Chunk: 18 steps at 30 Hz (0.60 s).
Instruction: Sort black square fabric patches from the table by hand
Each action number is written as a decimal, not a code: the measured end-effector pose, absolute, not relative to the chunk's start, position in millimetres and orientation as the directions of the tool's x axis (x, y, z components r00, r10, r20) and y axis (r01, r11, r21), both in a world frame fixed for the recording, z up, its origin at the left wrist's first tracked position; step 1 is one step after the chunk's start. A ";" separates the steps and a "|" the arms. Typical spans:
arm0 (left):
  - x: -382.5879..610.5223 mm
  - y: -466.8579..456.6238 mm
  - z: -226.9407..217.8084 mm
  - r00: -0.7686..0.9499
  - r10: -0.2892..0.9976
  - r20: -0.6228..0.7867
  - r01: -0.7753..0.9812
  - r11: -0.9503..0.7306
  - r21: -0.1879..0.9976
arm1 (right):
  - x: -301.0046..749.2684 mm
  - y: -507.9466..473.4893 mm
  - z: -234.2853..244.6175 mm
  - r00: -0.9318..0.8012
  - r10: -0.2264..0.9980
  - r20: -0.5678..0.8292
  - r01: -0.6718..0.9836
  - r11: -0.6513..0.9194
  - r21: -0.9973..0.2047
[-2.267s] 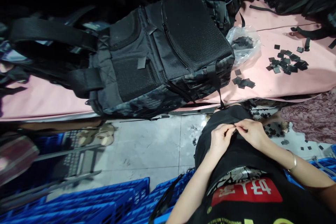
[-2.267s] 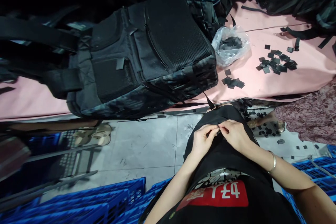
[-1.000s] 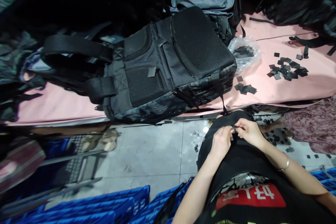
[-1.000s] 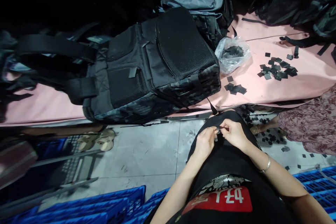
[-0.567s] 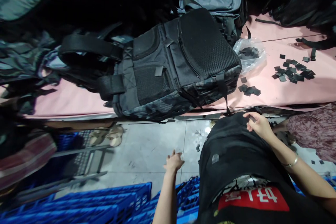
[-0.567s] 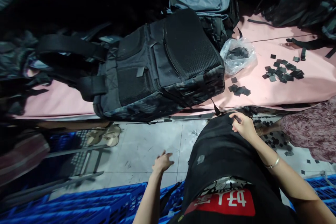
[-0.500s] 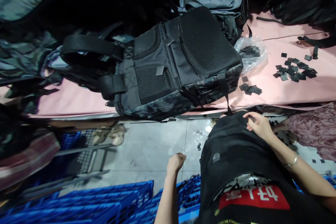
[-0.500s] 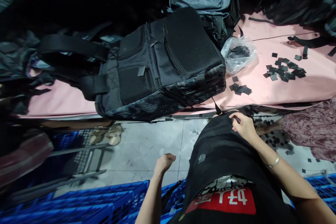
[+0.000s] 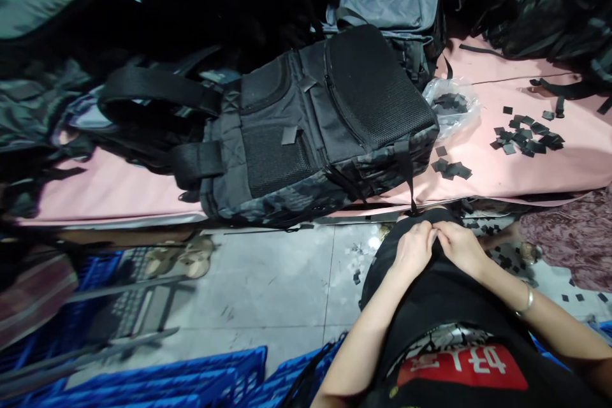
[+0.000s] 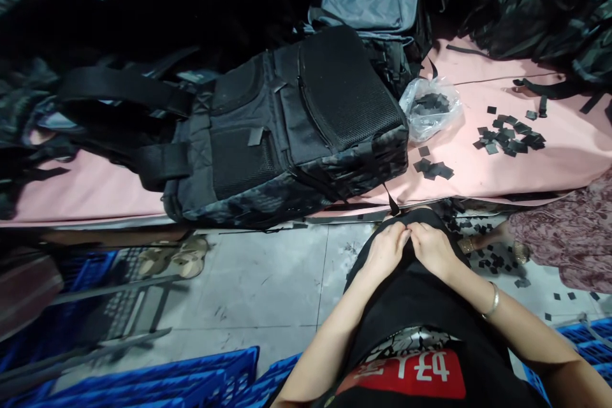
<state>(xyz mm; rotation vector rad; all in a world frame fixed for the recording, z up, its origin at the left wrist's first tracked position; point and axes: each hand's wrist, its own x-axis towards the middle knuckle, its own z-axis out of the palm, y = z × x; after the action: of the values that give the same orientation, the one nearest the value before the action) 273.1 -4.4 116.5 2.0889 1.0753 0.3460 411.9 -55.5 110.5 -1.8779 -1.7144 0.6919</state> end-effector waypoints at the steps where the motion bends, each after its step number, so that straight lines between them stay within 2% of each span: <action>1: 276.2 -3.4 115.1 0.653 0.754 -0.066 0.534 -0.397 0.747 | 417.6 -56.8 112.9 0.088 0.992 -0.094 0.671 -0.128 -0.730; 2: 278.1 -2.9 113.3 0.687 0.726 -0.037 0.473 -0.408 0.781 | 423.1 -57.9 115.3 0.099 0.980 -0.171 0.563 -0.197 -0.802; 4: 281.7 -3.3 110.0 0.689 0.725 0.002 0.358 -0.342 0.869 | 430.6 -58.0 119.6 0.113 0.935 -0.337 0.239 -0.355 -0.904; 7: 290.7 -7.6 108.5 0.536 0.843 -0.053 0.237 -0.090 0.967 | 431.2 -50.0 120.1 0.116 0.880 -0.461 -0.244 -0.425 -0.872; 9: 295.5 -11.6 111.5 0.404 0.912 -0.075 0.207 -0.011 0.978 | 431.2 -38.1 114.4 0.160 0.873 -0.461 -0.401 -0.369 -0.838; 11: 295.5 -15.8 117.7 0.299 0.954 0.010 0.223 -0.080 0.971 | 439.1 -23.0 104.8 0.300 0.841 -0.451 -0.455 -0.289 -0.842; 12: 293.9 -17.7 121.2 0.267 0.961 0.070 0.235 -0.135 0.963 | 446.9 -15.7 99.4 0.428 0.792 -0.436 -0.456 -0.227 -0.860; 14: 290.0 -20.2 126.9 0.262 0.955 0.137 0.231 -0.200 0.952 | 467.7 -4.6 89.2 0.542 0.722 -0.429 -0.434 -0.196 -0.879; 16: 289.7 -18.6 127.6 0.289 0.955 0.063 0.187 -0.121 0.975 | 488.2 0.1 81.1 0.557 0.715 -0.423 -0.416 -0.201 -0.887; 18: 295.6 -11.9 121.9 0.303 0.947 -0.101 0.118 0.068 0.991 | 501.8 0.9 75.3 0.522 0.753 -0.402 -0.329 -0.257 -0.909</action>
<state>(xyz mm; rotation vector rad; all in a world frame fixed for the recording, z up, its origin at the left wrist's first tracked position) 295.6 -11.9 121.9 1.3540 1.0877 0.8617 501.8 0.9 75.3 -1.5034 -0.3825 1.0739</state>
